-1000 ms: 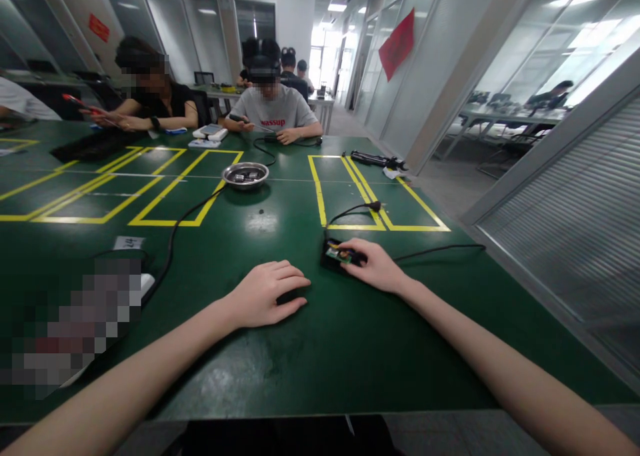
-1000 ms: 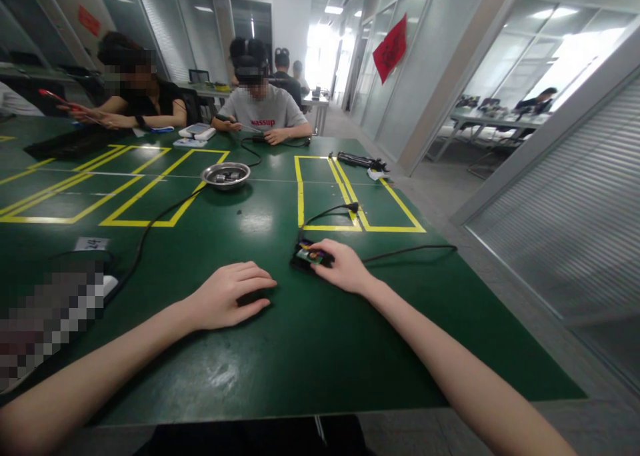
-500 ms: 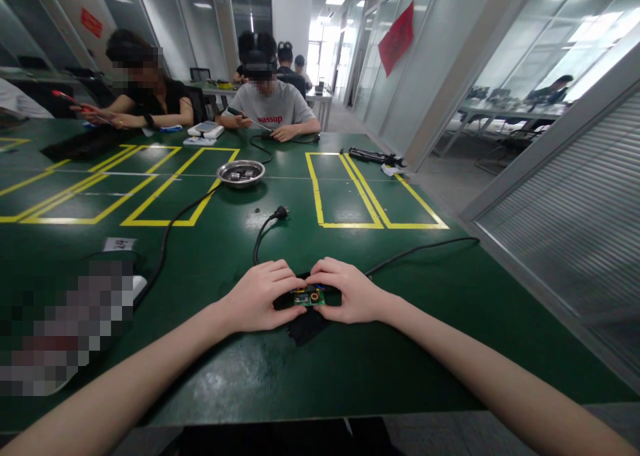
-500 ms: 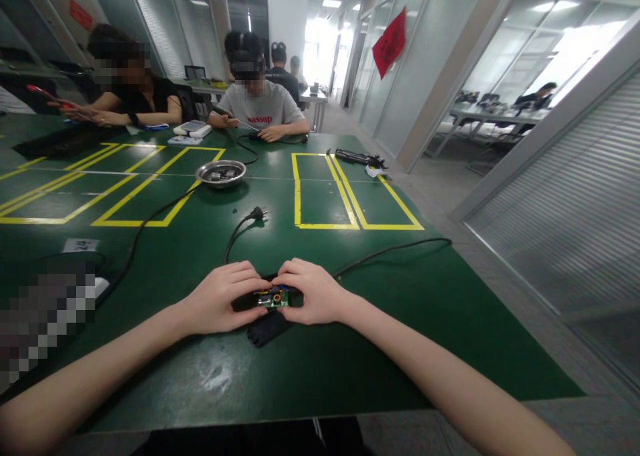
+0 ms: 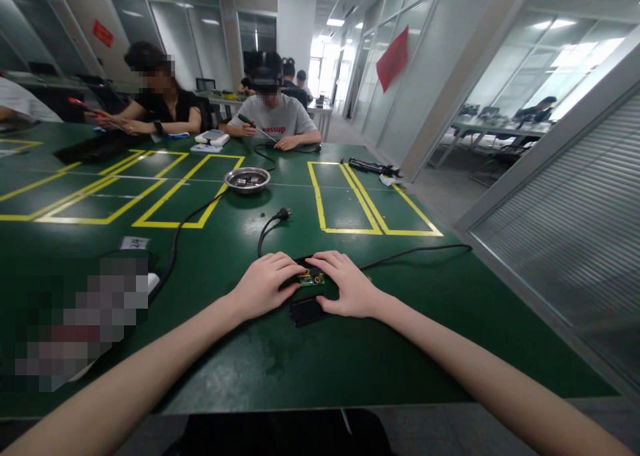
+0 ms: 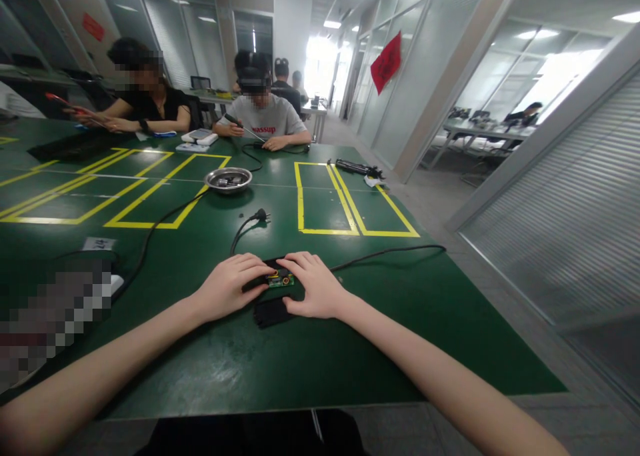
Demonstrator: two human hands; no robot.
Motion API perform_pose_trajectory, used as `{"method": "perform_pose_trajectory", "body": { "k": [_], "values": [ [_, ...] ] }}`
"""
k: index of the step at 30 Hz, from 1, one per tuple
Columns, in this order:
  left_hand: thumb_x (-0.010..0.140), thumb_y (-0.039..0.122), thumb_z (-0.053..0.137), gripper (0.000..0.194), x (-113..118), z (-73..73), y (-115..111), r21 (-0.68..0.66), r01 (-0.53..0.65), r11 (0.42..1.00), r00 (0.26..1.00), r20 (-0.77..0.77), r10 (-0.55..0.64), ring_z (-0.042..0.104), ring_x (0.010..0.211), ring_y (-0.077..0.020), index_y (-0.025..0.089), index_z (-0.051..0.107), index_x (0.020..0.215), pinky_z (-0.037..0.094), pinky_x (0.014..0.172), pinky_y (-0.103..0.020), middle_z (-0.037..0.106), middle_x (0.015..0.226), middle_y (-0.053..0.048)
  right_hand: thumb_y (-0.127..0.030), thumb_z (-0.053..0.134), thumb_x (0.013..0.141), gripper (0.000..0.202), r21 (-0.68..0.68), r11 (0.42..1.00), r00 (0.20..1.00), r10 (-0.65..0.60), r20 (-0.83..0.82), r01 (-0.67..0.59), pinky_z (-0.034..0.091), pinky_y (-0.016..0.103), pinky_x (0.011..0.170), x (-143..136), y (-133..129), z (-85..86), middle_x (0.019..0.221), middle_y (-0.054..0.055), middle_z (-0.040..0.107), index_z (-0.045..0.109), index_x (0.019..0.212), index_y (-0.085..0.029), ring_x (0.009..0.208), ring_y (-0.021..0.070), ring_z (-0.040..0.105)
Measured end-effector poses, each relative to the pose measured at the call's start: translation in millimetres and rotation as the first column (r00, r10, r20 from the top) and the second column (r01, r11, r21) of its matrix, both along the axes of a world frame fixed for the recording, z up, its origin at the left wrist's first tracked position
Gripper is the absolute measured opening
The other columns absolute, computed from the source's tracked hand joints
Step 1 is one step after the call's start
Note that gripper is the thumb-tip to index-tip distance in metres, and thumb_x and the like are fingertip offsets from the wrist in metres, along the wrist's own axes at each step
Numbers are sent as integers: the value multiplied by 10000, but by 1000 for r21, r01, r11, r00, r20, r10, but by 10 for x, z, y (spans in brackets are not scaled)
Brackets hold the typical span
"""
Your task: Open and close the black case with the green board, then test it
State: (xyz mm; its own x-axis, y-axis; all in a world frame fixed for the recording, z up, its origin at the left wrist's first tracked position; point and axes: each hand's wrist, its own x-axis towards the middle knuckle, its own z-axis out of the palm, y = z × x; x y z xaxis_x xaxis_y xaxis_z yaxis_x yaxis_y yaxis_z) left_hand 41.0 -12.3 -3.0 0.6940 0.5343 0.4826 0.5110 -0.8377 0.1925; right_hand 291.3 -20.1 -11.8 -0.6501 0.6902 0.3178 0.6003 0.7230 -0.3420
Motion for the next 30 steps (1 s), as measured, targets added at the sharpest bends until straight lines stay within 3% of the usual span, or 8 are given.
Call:
{"method": "perform_pose_trajectory", "body": {
  "k": [13,22,26,30],
  "values": [
    [1007,193,523,233,-17,2,16,26,25,999,999,27,-25,670,897,-203,184,729,1115,588,810,-330,772,992,-84,-354,726,798,716,23,999,999,-48,1,48,426,563,1114,-43,-7,-4,1487,176,550,517,1465,-199,1359,360,496],
    [985,186,562,201,-36,-43,39,18,-26,999,1000,-10,26,696,983,-212,198,720,1110,591,852,-335,740,1111,-86,-239,719,805,387,-37,999,989,-4,-146,-2,530,472,963,-1,46,14,1165,126,650,659,1181,-173,1076,286,582],
    [982,226,590,209,-63,-61,44,37,-51,998,998,-45,52,685,1089,-241,210,724,1141,590,921,-389,695,1305,-102,-184,694,796,343,-29,999,986,14,-169,-19,523,477,967,-8,51,-10,1161,120,647,655,1137,-182,1078,281,575],
    [983,225,604,193,-64,-57,56,15,-45,999,996,-83,46,670,1069,-252,198,733,1124,584,904,-408,746,1233,-84,-152,672,785,360,-11,1000,988,9,-156,-11,515,473,978,-6,56,-19,1191,119,647,652,1143,-195,1105,281,574]
  ]
}}
